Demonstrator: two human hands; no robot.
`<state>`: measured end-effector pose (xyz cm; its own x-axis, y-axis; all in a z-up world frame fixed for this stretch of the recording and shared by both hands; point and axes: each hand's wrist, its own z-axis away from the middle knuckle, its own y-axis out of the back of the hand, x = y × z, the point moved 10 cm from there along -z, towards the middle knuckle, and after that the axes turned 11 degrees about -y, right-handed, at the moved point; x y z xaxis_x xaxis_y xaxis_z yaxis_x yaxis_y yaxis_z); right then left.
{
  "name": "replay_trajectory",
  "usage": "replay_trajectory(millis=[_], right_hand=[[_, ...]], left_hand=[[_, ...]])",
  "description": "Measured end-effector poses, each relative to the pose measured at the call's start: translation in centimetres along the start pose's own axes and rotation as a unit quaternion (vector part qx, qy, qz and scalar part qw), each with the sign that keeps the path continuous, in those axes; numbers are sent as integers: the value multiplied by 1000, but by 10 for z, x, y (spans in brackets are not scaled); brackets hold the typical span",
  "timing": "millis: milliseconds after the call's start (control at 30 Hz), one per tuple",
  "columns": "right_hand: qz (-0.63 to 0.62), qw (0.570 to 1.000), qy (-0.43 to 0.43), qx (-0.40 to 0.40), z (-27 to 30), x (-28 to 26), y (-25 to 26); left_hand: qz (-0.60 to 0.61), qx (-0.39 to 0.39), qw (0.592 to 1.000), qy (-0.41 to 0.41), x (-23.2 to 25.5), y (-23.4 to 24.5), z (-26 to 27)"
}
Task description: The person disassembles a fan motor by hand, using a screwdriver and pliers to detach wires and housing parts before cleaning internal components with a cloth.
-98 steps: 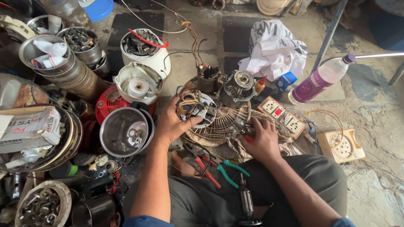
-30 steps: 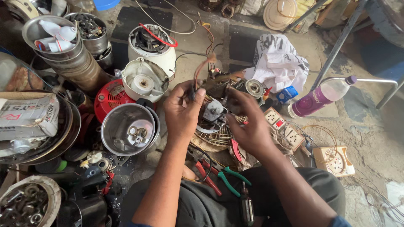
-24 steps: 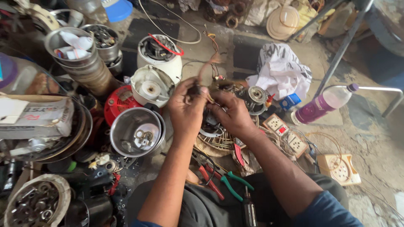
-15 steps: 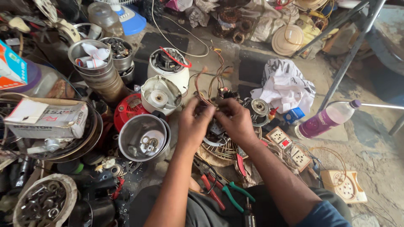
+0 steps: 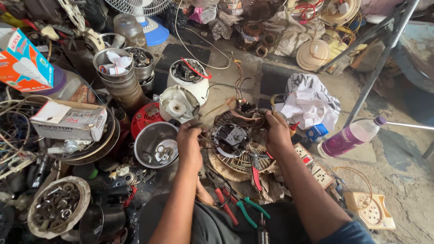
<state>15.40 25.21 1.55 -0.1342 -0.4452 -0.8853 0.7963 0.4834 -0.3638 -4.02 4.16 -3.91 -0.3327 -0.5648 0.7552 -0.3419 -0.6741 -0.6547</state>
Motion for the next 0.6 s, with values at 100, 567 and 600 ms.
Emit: replay_trajectory(millis=[100, 567, 600], right_hand=[[80, 993, 19, -81, 20, -6, -20], [557, 770, 298, -85, 72, -47, -99], [497, 831, 244, -57, 62, -43, -83]], left_hand=[[-255, -110, 942, -189, 43, -27, 9], [-120, -67, 971, -195, 96, -62, 23], [-73, -17, 980, -185, 98, -49, 17]])
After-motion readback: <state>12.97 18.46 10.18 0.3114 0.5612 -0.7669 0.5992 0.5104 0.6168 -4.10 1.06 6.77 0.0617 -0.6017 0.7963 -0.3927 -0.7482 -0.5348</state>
